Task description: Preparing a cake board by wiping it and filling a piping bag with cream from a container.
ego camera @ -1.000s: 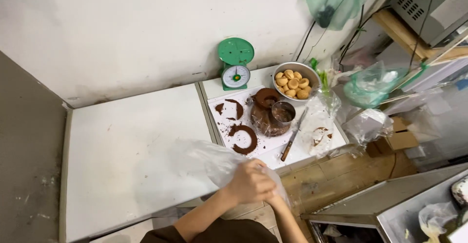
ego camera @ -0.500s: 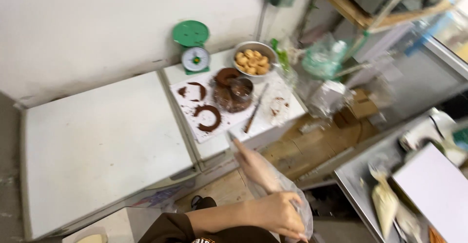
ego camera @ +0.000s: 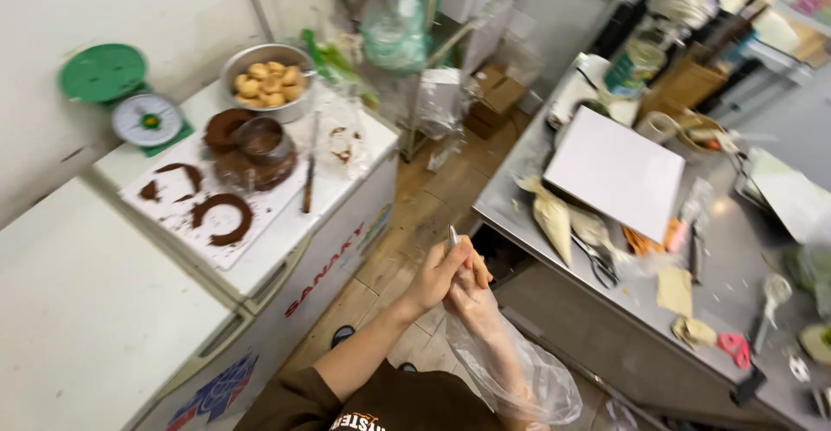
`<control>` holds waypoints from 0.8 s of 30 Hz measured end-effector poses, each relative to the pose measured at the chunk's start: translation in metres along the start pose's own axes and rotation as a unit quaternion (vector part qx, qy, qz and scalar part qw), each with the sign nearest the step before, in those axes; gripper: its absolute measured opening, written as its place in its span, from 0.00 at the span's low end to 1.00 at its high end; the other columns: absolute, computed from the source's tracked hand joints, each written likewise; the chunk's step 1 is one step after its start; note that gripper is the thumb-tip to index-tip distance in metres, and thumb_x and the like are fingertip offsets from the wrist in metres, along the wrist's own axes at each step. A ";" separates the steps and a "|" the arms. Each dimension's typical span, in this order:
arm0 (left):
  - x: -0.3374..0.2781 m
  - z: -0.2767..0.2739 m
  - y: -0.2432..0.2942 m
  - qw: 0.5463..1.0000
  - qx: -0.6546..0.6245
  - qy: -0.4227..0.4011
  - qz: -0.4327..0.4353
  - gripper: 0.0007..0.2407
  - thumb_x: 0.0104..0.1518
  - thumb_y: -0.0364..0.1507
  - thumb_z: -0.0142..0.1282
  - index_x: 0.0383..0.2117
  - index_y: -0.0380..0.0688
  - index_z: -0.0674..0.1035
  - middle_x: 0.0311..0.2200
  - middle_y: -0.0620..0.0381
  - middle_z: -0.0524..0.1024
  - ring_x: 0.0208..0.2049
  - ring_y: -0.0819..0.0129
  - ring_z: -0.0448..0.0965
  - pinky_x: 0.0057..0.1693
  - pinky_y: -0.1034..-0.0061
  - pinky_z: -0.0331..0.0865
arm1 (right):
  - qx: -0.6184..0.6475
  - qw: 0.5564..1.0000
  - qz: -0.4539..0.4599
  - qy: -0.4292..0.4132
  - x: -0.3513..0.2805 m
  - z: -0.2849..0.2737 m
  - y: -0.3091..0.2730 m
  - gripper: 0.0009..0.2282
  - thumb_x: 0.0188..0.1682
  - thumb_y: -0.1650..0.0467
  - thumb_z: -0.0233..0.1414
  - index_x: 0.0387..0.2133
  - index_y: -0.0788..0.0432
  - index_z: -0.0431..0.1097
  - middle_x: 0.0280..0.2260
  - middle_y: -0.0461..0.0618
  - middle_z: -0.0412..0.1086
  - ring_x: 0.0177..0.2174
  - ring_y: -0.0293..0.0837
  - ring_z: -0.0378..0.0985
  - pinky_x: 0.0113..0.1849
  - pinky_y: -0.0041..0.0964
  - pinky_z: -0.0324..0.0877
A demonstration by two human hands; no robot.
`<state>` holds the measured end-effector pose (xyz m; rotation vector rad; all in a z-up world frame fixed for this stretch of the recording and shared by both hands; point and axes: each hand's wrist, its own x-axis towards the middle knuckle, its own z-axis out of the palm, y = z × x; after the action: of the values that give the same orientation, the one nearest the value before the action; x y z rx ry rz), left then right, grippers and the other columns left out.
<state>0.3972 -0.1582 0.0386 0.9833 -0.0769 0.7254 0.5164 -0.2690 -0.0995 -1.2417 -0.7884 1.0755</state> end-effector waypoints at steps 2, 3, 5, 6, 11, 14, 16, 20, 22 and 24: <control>0.005 0.019 -0.002 0.995 0.043 -0.046 -0.074 0.15 0.73 0.36 0.41 0.28 0.42 0.66 0.27 0.45 0.79 0.34 0.63 0.80 0.51 0.67 0.75 | -0.286 0.954 -0.084 0.040 -0.016 -0.017 -0.002 0.17 0.55 0.71 0.49 0.58 0.56 0.67 0.49 0.48 0.70 0.49 0.43 0.74 0.49 0.38 0.70; 0.008 0.021 -0.004 0.994 0.040 -0.055 -0.082 0.15 0.73 0.36 0.41 0.28 0.42 0.66 0.27 0.45 0.79 0.34 0.63 0.80 0.51 0.67 0.75 | -0.285 0.954 -0.081 0.052 -0.018 -0.012 -0.012 0.17 0.55 0.71 0.49 0.58 0.56 0.67 0.49 0.48 0.70 0.49 0.43 0.74 0.49 0.38 0.70; 0.011 0.022 -0.007 0.988 0.078 -0.066 -0.119 0.15 0.72 0.36 0.41 0.27 0.43 0.65 0.28 0.45 0.81 0.33 0.64 0.82 0.47 0.71 0.75 | -0.155 0.983 -0.074 0.061 -0.021 0.004 -0.031 0.22 0.48 0.72 0.47 0.59 0.58 0.63 0.50 0.55 0.72 0.53 0.49 0.74 0.55 0.42 0.66; 0.016 0.017 -0.015 0.987 0.076 -0.074 -0.123 0.15 0.72 0.36 0.41 0.27 0.43 0.65 0.28 0.45 0.81 0.33 0.64 0.82 0.47 0.71 0.75 | -0.154 0.983 -0.075 0.071 -0.017 -0.002 -0.025 0.22 0.48 0.72 0.47 0.59 0.58 0.63 0.50 0.55 0.72 0.53 0.49 0.74 0.55 0.42 0.66; 0.054 -0.006 -0.029 0.973 0.156 0.046 -0.164 0.17 0.70 0.39 0.38 0.31 0.40 0.76 0.33 0.47 0.84 0.33 0.66 0.83 0.45 0.70 0.76 | -0.118 0.971 0.161 0.132 0.002 0.034 -0.092 0.18 0.61 0.67 0.43 0.63 0.59 0.66 0.45 0.71 0.73 0.40 0.69 0.74 0.42 0.58 0.72; 0.088 -0.073 -0.036 0.969 -0.039 0.212 -0.124 0.15 0.67 0.41 0.39 0.35 0.43 0.74 0.34 0.49 0.83 0.34 0.63 0.83 0.46 0.63 0.76 | -0.311 0.929 -0.201 0.008 -0.012 0.044 -0.129 0.24 0.57 0.73 0.49 0.67 0.62 0.56 0.62 0.66 0.64 0.58 0.57 0.70 0.56 0.47 0.64; 0.108 -0.106 -0.016 0.969 0.005 0.236 -0.070 0.15 0.69 0.41 0.40 0.37 0.43 0.73 0.32 0.51 0.81 0.33 0.62 0.82 0.45 0.63 0.77 | -0.299 0.949 -0.093 0.028 0.008 -0.010 -0.012 0.20 0.57 0.70 0.52 0.63 0.59 0.62 0.58 0.63 0.68 0.54 0.53 0.75 0.55 0.45 0.69; 0.139 -0.154 0.012 0.954 0.069 0.291 0.002 0.15 0.71 0.43 0.41 0.37 0.45 0.71 0.27 0.53 0.77 0.29 0.62 0.79 0.40 0.67 0.77 | -0.106 0.971 0.100 0.191 -0.015 -0.043 -0.002 0.31 0.45 0.67 0.60 0.64 0.55 0.59 0.53 0.61 0.72 0.51 0.54 0.78 0.52 0.48 0.74; 0.155 -0.162 -0.006 0.960 0.059 0.275 -0.011 0.15 0.71 0.43 0.41 0.37 0.45 0.70 0.27 0.52 0.77 0.29 0.63 0.79 0.39 0.68 0.76 | -0.085 0.959 0.003 0.272 -0.013 -0.043 -0.024 0.38 0.40 0.68 0.63 0.65 0.55 0.50 0.57 0.60 0.66 0.53 0.53 0.72 0.53 0.47 0.70; 0.170 -0.166 -0.040 0.965 0.047 0.257 -0.025 0.16 0.72 0.44 0.42 0.37 0.44 0.70 0.27 0.52 0.77 0.28 0.63 0.78 0.39 0.69 0.76 | -0.069 0.929 -0.096 0.350 -0.008 -0.043 -0.043 0.46 0.36 0.69 0.66 0.66 0.54 0.41 0.60 0.59 0.59 0.56 0.52 0.66 0.54 0.47 0.65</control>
<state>0.5084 0.0467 -0.0216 0.8565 0.4385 0.9237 0.5626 -0.2905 -0.0644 -1.5008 -0.4163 0.3625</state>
